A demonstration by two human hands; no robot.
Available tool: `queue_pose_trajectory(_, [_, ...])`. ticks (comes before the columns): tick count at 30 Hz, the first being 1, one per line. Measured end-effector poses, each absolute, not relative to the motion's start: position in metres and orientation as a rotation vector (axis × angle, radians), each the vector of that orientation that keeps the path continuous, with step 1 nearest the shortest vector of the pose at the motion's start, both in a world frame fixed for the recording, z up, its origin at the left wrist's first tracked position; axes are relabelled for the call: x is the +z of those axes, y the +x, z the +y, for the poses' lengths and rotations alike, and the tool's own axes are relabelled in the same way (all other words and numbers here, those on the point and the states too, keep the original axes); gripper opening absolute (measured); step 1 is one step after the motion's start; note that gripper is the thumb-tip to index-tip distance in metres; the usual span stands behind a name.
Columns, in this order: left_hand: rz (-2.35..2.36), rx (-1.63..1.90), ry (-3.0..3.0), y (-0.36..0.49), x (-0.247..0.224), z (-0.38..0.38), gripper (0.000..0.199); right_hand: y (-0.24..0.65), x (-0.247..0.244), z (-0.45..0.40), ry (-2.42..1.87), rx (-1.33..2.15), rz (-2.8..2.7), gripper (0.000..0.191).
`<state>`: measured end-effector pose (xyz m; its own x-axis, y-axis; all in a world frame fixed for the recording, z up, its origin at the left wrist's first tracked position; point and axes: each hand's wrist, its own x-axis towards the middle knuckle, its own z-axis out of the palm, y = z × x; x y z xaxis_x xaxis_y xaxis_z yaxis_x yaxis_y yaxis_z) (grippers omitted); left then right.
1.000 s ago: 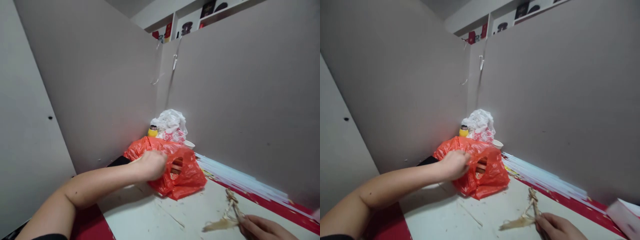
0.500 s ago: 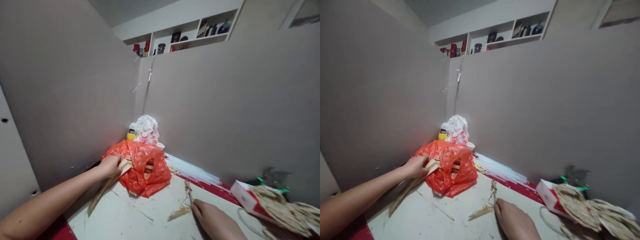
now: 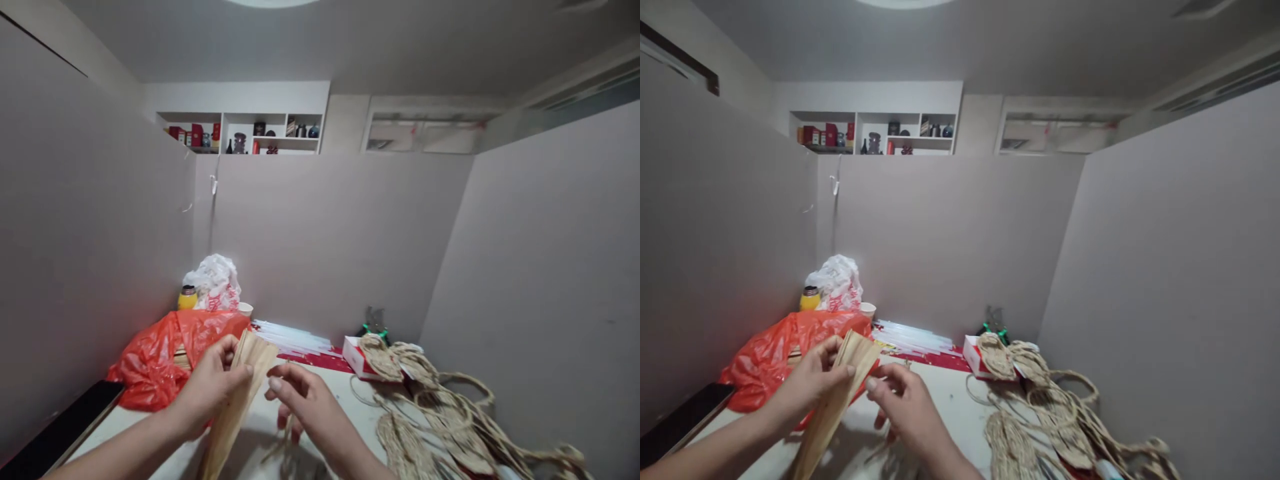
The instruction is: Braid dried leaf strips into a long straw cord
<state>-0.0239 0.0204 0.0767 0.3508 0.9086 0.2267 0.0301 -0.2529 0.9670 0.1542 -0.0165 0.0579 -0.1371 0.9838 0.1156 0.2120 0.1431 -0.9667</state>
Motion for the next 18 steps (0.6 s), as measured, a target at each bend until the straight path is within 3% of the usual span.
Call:
queue_pose_trajectory(2, [0.793,1.079,1.565,-0.009,0.070,0.022,0.018,0.146,0.058,-0.018,-1.120,1.126,-1.387,0.046])
queue_pose_trajectory(9, [0.688,0.964,1.442,0.001,0.062,0.022,0.032,0.145,0.048,-0.013,-1.127,1.095,-1.274,0.030])
queue_pose_trajectory(18, [0.611,0.910,1.362,-0.006,0.054,0.025,0.024,0.146,0.044,-0.015,-1.177,1.156,-1.293,0.037])
